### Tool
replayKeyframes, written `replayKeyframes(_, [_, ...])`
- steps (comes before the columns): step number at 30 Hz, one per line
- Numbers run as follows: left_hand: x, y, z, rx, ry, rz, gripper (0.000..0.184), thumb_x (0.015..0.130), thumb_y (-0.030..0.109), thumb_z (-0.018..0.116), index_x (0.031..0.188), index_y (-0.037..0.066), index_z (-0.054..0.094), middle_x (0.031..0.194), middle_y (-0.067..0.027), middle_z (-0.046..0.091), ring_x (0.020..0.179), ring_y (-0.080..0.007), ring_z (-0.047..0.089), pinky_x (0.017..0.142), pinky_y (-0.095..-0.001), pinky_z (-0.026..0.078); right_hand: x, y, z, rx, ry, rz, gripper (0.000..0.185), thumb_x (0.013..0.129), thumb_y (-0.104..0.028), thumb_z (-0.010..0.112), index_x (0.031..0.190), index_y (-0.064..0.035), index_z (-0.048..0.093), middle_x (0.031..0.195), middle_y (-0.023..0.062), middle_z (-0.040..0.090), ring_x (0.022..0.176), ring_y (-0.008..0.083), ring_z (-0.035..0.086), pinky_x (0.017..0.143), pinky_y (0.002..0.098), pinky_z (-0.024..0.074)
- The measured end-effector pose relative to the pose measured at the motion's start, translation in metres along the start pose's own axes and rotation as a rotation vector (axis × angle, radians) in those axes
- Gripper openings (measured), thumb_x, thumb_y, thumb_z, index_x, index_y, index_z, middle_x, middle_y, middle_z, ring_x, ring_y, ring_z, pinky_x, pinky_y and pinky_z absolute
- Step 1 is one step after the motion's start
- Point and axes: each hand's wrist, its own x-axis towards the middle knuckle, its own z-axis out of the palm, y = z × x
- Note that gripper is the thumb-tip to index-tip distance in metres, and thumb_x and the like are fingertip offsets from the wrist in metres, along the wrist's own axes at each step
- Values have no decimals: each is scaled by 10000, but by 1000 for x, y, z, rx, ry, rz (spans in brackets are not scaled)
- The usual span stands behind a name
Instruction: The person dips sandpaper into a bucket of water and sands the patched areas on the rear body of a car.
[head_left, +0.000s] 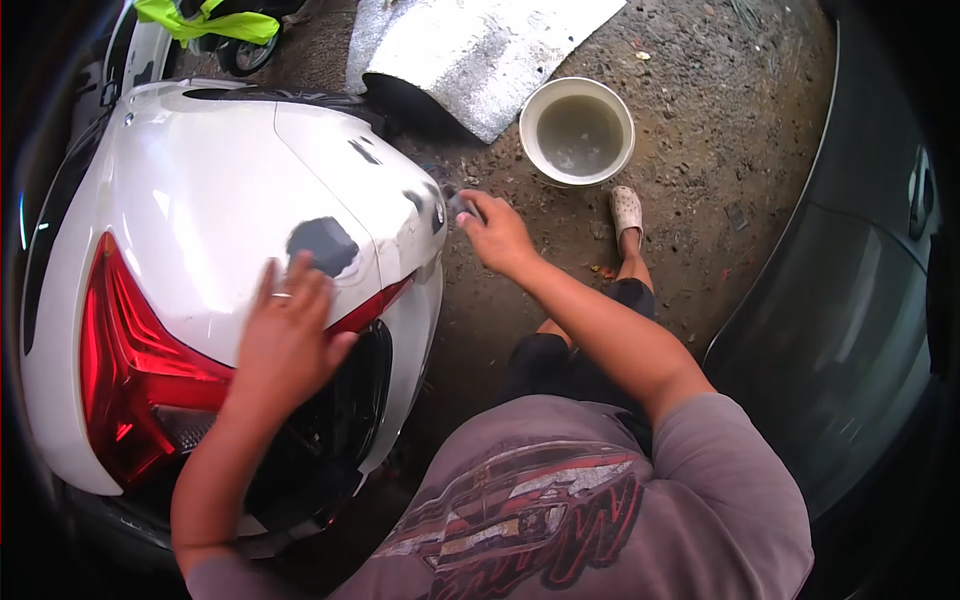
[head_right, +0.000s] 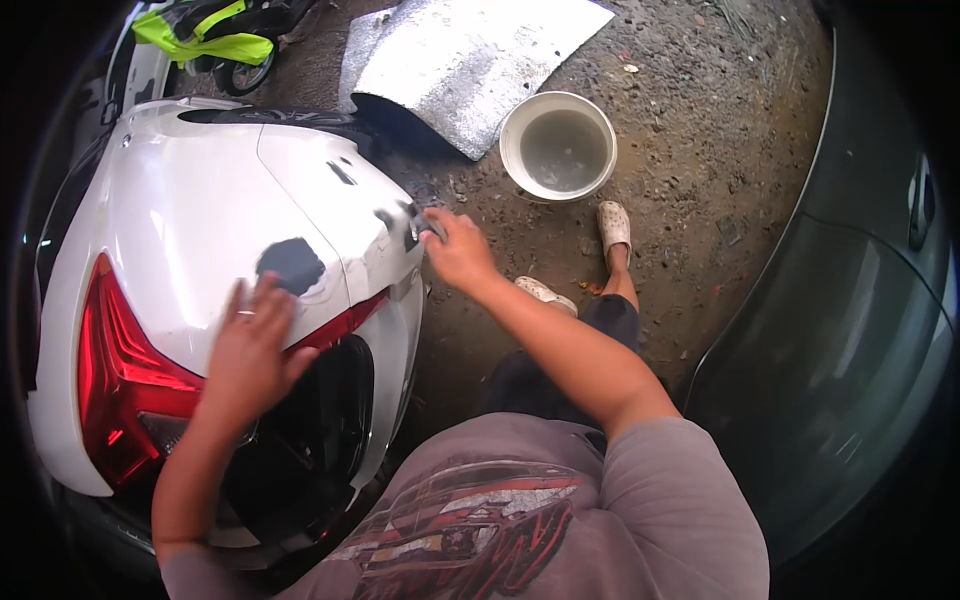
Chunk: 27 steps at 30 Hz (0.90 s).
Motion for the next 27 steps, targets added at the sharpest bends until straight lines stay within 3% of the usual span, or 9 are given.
replayKeyframes(2, [-31, -28, -36, 12, 247, -93, 650, 923, 252, 816, 1468, -36, 609, 1560, -233, 580, 1496, -406, 511, 1293, -540, 344, -10, -5, 21, -143, 13, -73, 473, 1011, -288, 705, 1453, -124, 664, 1234, 208, 687, 1186, 400, 657, 1065, 470, 508])
replayKeyframes(4, [-59, -57, -55, 138, 360, -273, 618, 941, 240, 796, 1472, -16, 611, 1543, -239, 592, 1484, -399, 521, 1251, -536, 402, -12, -11, 37, -121, 40, -85, 475, 1007, -312, 703, 1446, -131, 676, 1231, 211, 670, 1219, 407, 626, 1094, 480, 485])
replayKeyframes(8, [-73, -105, -47, 235, 365, -363, 647, 951, 282, 791, 1532, 74, 595, 1594, -191, 571, 1501, -392, 507, 1248, -531, 406, 8, -19, 62, -138, 69, -175, 444, 1015, -321, 677, 1418, -138, 708, 1241, 206, 674, 1232, 399, 616, 1114, 482, 467])
replayKeyframes(11, [-65, -93, -32, 419, 289, -380, 729, 959, 425, 775, 1582, 112, 563, 1627, -190, 542, 1531, -386, 481, 1264, -545, 389, 48, -17, 76, -178, 32, -159, 419, 1021, -314, 655, 1389, -130, 736, 1228, 213, 681, 1226, 409, 617, 1100, 484, 477])
replayKeyframes(16, [-50, -77, -33, 325, 161, -436, 729, 970, 445, 746, 1583, 98, 559, 1612, -210, 551, 1514, -422, 495, 1250, -558, 401, 102, -17, 85, -237, -130, -69, 370, 1028, -300, 626, 1333, -158, 781, 1209, 232, 674, 1226, 448, 609, 1087, 509, 503])
replayKeyframes(20, [-50, -78, -45, 188, -22, -421, 743, 985, 509, 668, 1580, 79, 555, 1641, -209, 524, 1498, -436, 517, 1224, -555, 427, 51, -14, 79, -253, 16, -375, 370, 1005, -249, 677, 1345, -143, 778, 1181, 202, 668, 1149, 391, 611, 1044, 457, 511])
replayKeyframes(25, [-37, -78, -57, 100, -63, -367, 826, 984, 616, 620, 1560, 28, 563, 1609, -250, 543, 1511, -455, 498, 1224, -616, 410, 112, -23, 96, -269, -22, -251, 388, 1004, -238, 710, 1380, -158, 761, 1205, 174, 643, 1159, 356, 600, 1038, 440, 509])
replayKeyframes(27, [-39, -83, -57, 91, -97, -349, 855, 990, 643, 598, 1569, 15, 544, 1618, -253, 528, 1526, -460, 475, 1245, -614, 383, 93, -19, 88, -233, -36, -254, 390, 998, -234, 715, 1378, -158, 764, 1206, 173, 641, 1156, 358, 600, 1037, 439, 509])
